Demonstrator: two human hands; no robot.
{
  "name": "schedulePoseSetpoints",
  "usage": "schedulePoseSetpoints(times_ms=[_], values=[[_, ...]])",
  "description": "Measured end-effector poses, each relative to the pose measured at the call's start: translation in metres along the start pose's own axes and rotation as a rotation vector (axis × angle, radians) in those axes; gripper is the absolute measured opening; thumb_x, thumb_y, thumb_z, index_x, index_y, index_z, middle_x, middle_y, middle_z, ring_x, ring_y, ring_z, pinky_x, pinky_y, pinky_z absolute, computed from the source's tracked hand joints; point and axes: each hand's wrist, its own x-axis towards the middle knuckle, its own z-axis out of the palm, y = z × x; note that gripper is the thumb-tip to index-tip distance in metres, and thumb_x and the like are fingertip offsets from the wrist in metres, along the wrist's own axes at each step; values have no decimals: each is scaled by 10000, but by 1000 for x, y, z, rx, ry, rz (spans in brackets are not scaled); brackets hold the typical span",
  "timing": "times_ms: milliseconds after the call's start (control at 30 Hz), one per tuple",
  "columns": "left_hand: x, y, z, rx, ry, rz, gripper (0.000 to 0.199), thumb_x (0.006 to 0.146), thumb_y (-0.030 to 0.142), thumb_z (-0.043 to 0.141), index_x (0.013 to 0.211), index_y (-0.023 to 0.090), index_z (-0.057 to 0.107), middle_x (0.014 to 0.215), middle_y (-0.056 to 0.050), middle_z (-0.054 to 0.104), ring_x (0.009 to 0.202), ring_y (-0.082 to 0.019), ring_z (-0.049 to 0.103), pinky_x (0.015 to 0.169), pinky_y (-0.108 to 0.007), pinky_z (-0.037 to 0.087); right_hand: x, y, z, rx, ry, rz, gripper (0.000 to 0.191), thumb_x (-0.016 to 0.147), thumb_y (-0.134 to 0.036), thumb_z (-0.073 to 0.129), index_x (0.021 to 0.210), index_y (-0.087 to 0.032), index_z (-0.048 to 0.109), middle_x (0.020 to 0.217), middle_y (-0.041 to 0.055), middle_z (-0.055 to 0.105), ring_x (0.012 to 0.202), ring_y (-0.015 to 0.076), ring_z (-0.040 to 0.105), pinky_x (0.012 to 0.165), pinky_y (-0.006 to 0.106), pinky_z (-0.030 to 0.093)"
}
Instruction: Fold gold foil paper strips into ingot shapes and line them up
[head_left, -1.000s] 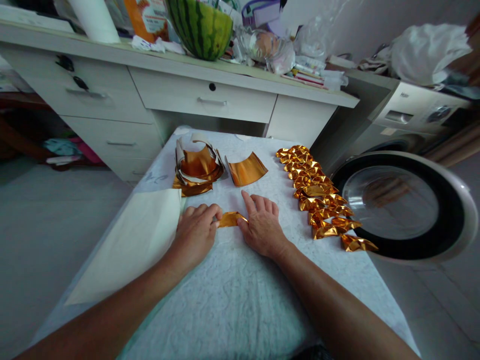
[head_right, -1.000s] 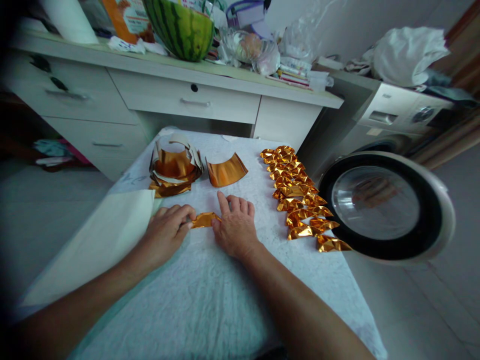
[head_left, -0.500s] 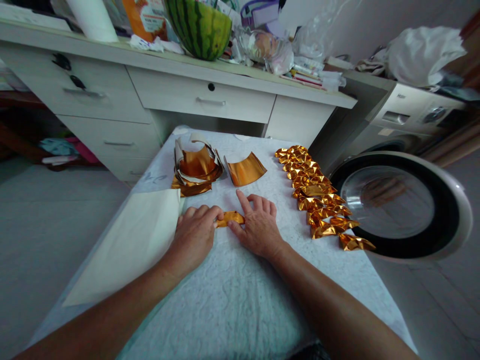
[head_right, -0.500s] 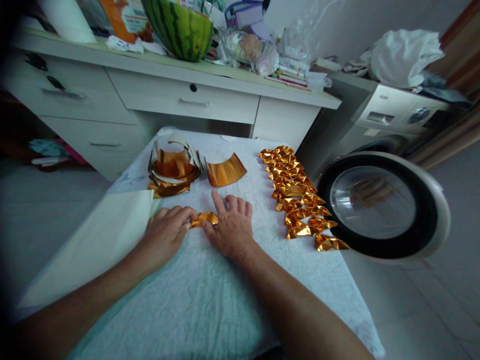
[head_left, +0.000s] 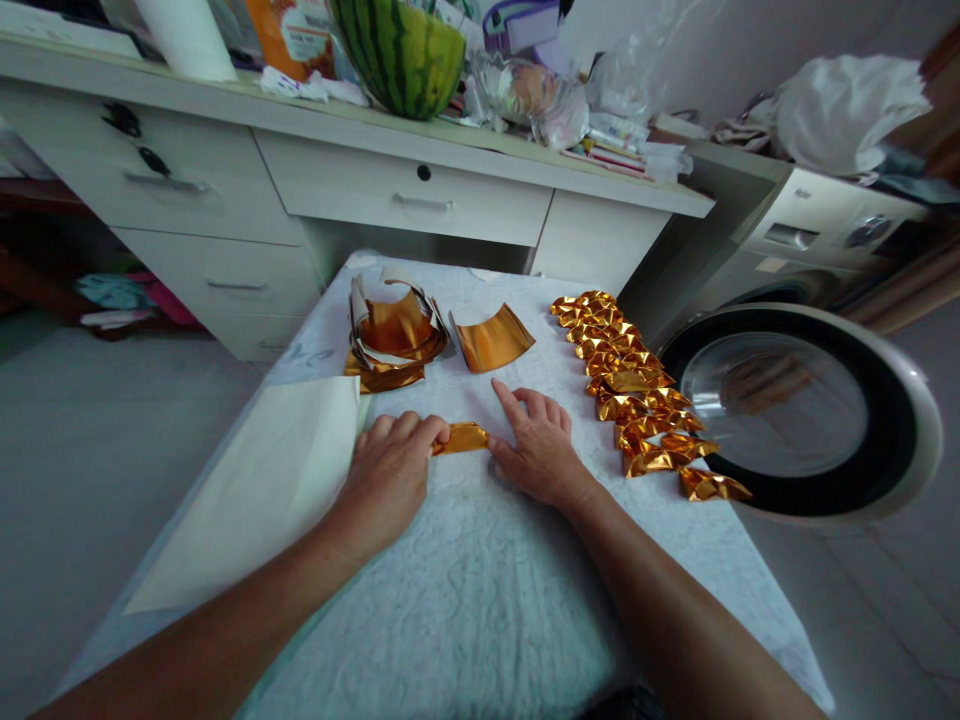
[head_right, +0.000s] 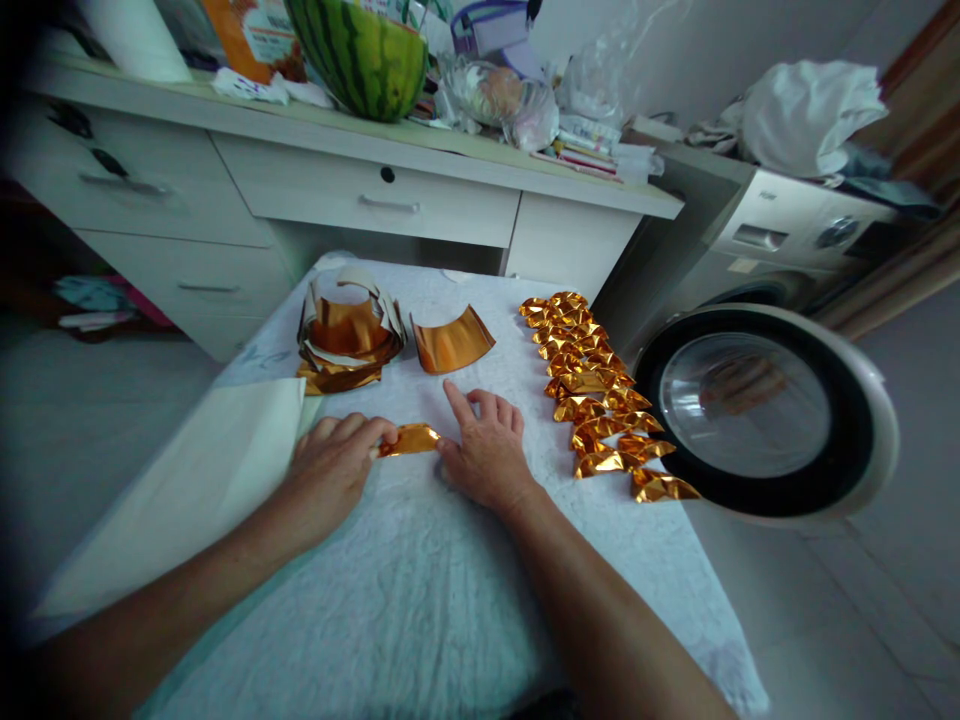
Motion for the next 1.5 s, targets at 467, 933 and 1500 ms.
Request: schedulePoseSetpoints(times_ms=[467, 933, 1500], values=[[2, 3, -3, -56, 62, 112, 135, 869, 279, 552, 982, 207, 568, 1012, -61, 590, 963, -260, 505, 872, -418, 415, -5, 2, -11, 190, -19, -288, 354, 848, -219, 574, 1200, -202, 606, 1124, 65, 617, 1038, 231, 494, 924, 361, 355], [6, 3, -6, -326, 87, 79, 160, 935, 232, 423, 965, 204, 578, 947, -40, 609, 917, -210, 578, 828, -361, 455, -2, 1, -7, 346, 86, -347, 179, 868, -115, 530, 978, -153, 667, 896, 69, 640, 893, 195, 546, 833, 318, 423], [3, 6, -8, -348, 49, 16, 180, 931, 255, 394, 938, 211, 569, 903, -14, 657, 864, -204, 626, 760, -327, 442, -6, -7, -6, 305, 23, -249, 181, 859, -100, 511, 958, -151, 654, 870, 52, 655, 806, 162, 584, 751, 274, 427]])
